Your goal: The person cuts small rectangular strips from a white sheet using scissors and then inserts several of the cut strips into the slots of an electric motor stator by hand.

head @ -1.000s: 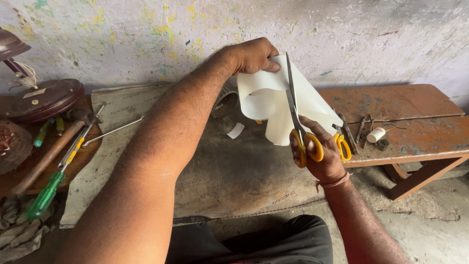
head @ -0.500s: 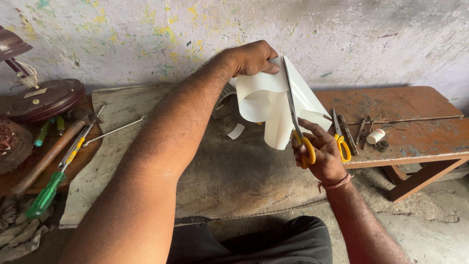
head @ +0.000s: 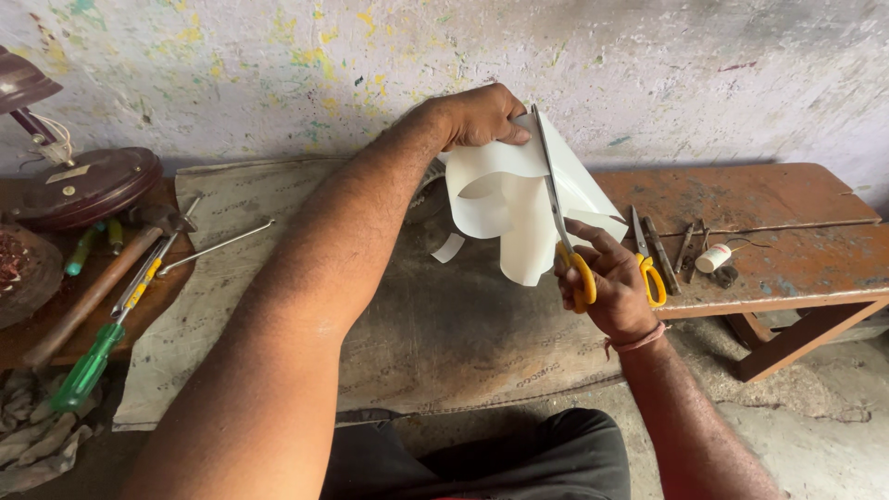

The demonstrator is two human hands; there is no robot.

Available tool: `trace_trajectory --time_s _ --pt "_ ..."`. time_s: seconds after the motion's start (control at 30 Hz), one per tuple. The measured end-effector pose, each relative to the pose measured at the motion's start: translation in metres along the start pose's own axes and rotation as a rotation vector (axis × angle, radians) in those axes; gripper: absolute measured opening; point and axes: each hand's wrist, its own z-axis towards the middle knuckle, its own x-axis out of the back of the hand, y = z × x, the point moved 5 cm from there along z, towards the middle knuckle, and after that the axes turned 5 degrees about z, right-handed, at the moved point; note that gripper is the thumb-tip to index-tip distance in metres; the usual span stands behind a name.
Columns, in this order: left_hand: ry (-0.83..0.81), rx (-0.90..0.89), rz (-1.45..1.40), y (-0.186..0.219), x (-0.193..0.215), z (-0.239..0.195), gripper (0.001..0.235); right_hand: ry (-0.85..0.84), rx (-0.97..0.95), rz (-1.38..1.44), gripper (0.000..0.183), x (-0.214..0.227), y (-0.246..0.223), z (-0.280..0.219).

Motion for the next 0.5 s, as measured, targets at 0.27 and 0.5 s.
trace_trajectory --time_s 0.27,0.5 --pt "0.194 -0.099 -0.253 -0.017 0.004 0.000 0.039 0.067 0.138 -0.196 0.065 -0.008 -0.015 -0.007" --pt "1.133 -0.576 0.004 0.005 0.044 -0.139 0.016 0.053 0.046 -0.777 0.057 -0.050 0.003 -0.042"
